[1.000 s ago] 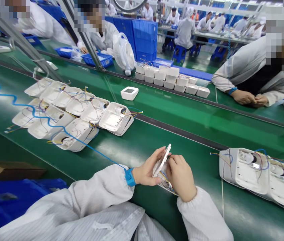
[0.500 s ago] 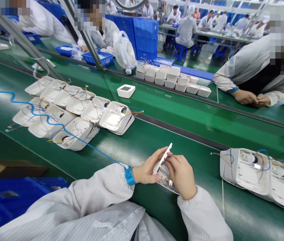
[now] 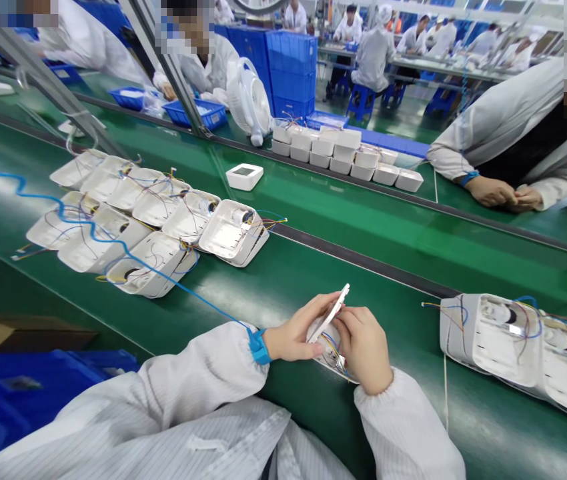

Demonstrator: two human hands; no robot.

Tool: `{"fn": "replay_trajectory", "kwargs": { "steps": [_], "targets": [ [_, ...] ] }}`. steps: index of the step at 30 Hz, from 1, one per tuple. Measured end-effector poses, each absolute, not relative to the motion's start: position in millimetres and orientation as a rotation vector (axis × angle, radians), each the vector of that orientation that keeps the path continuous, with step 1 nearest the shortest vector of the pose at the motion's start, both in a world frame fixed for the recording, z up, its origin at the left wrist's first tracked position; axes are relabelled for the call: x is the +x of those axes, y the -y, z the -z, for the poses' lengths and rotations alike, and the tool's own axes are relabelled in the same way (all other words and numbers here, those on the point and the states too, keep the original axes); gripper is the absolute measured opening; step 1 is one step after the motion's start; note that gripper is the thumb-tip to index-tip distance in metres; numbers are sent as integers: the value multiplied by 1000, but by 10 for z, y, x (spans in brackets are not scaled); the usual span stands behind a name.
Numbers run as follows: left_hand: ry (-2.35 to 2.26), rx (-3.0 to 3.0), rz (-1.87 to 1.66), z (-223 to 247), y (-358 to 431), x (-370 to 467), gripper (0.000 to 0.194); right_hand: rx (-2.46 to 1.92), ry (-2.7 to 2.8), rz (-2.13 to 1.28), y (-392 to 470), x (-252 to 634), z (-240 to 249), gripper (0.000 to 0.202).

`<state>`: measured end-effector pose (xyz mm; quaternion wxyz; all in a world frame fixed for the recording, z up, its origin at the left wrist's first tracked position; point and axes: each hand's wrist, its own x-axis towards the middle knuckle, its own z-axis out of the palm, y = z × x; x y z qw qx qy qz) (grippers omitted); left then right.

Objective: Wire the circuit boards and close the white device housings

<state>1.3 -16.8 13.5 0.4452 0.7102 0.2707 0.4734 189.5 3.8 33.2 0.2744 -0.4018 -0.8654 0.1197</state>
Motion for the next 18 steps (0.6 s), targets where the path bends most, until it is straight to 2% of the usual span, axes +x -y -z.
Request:
{"fn": "replay_trajectory", "kwargs": {
  "steps": [18],
  "targets": [
    [-625, 1842, -1159, -96, 147, 51, 83, -939, 2390, -213, -62, 1886, -341, 28]
  ]
}}
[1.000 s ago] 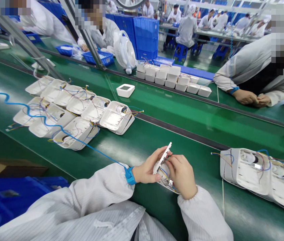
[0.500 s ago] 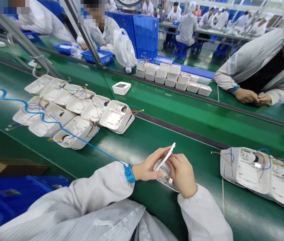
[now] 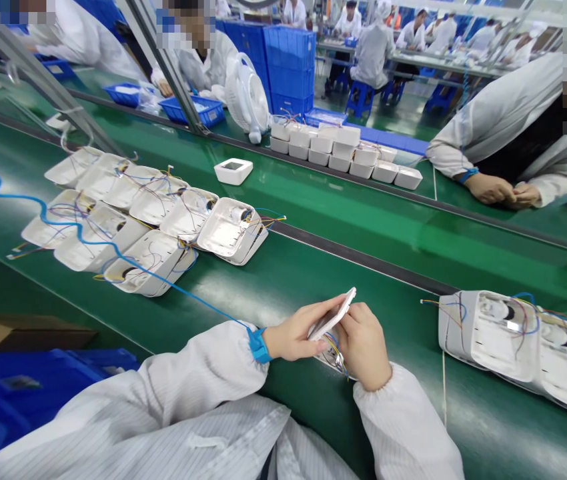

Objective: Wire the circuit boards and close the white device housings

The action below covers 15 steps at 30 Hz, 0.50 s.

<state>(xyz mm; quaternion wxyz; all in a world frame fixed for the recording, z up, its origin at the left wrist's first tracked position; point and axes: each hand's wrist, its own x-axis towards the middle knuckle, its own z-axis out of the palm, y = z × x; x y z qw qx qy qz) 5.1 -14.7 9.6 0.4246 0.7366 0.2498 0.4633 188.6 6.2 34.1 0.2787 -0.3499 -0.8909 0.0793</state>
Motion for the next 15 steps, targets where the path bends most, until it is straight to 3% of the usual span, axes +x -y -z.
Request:
{"fn": "replay_trajectory", "kwargs": {
  "steps": [15],
  "targets": [
    [-655, 1932, -1167, -98, 165, 78, 83, -992, 2475, -90, -71, 1935, -281, 20]
  ]
}}
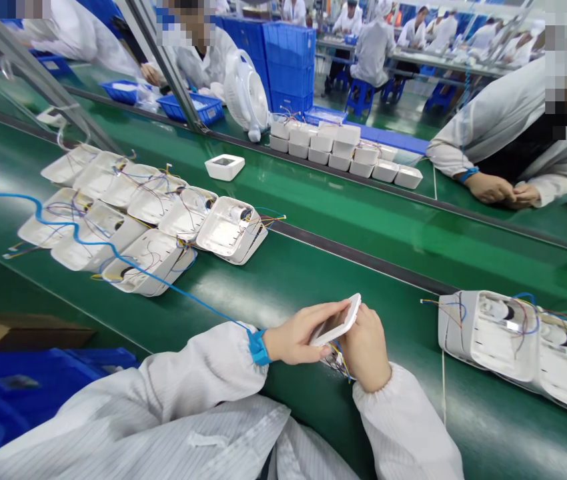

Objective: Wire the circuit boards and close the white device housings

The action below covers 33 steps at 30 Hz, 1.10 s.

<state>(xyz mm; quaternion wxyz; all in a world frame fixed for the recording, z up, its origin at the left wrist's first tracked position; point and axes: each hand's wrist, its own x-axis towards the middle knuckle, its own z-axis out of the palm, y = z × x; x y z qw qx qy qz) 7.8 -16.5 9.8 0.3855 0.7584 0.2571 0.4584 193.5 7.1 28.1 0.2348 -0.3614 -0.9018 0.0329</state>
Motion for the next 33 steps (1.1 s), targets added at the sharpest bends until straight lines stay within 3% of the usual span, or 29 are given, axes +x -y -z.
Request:
{"fn": "replay_trajectory", "kwargs": {
  "steps": [12, 20, 26, 30, 33],
  "targets": [
    [-706, 1749, -1233, -49, 165, 48, 88, -1054, 2387, -364, -61, 1936, -375, 19],
    [-761, 1751, -1232, -46, 163, 40, 88, -1505, 2502, -657, -215, 2183, -404, 20],
    [-730, 1724, -1223, -55, 155, 46, 87, -1215, 2334, -660, -160, 2130, -522, 25],
    [-750, 1729, -1200, -77, 154, 40, 87, -874, 2346, -1039, -39, 2073, -710, 31],
    [-772, 1752, -1203, -90, 155, 34, 87, -880, 2387, -1208, 22, 2050, -781, 36]
  ]
}}
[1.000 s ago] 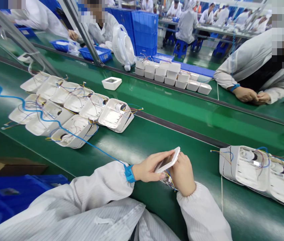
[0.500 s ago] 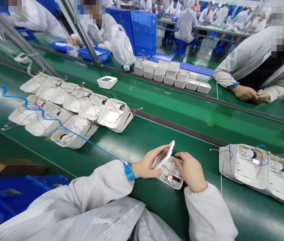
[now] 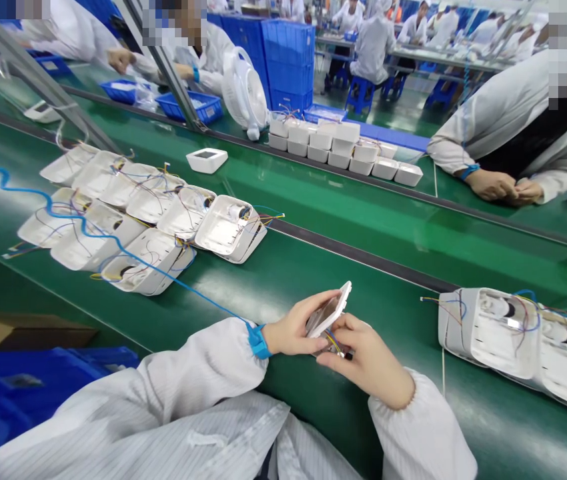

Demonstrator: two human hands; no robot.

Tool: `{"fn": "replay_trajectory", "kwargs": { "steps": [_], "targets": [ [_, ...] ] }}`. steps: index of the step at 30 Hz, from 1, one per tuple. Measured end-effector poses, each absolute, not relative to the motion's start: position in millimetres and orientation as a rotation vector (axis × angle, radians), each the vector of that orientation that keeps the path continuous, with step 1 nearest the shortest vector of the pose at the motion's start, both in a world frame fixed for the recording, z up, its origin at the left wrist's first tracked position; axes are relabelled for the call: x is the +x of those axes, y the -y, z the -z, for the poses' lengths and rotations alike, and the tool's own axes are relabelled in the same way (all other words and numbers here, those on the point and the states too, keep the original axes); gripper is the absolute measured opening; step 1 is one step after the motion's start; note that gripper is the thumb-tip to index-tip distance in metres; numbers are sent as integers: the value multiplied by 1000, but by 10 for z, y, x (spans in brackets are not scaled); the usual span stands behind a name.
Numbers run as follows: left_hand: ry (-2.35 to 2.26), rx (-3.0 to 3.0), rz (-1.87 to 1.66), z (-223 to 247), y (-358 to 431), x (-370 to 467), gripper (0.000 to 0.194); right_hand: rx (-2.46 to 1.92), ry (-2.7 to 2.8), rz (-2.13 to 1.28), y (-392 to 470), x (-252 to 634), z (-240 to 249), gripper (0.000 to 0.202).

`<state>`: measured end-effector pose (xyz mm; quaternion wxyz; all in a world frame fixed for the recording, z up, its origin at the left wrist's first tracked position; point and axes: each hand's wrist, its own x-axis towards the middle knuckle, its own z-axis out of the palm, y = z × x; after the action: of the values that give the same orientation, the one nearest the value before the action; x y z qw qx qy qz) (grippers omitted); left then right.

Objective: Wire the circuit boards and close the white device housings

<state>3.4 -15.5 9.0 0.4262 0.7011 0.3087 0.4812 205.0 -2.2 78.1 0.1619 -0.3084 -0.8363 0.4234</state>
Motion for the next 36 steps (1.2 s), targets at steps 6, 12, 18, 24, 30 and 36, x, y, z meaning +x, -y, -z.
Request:
{"fn": "replay_trajectory", "kwargs": {
  "steps": [6, 12, 18, 24, 30, 36],
  "targets": [
    [-783, 1759, -1209, -91, 154, 40, 88, -875, 2383, -1461, -20, 2131, -875, 36],
    [-787, 1783, -1199, -92, 154, 41, 88, -720, 2404, -1632, -46, 2111, -884, 22],
    [-791, 1800, -1208, -99, 155, 37, 89, -741, 2268, -1721, -61, 2065, -745, 22],
    [-785, 1832, -1193, -92, 144, 40, 89, -759, 2197, -1864, -37, 2053, -716, 22],
    [-799, 1816, -1187, -113, 150, 40, 89, -750, 2191, -1879, -53, 2078, -725, 23],
    [-811, 1779, -1178, -118, 154, 45, 88, -771, 2230, -1732, -88, 2089, -718, 26]
  ]
}}
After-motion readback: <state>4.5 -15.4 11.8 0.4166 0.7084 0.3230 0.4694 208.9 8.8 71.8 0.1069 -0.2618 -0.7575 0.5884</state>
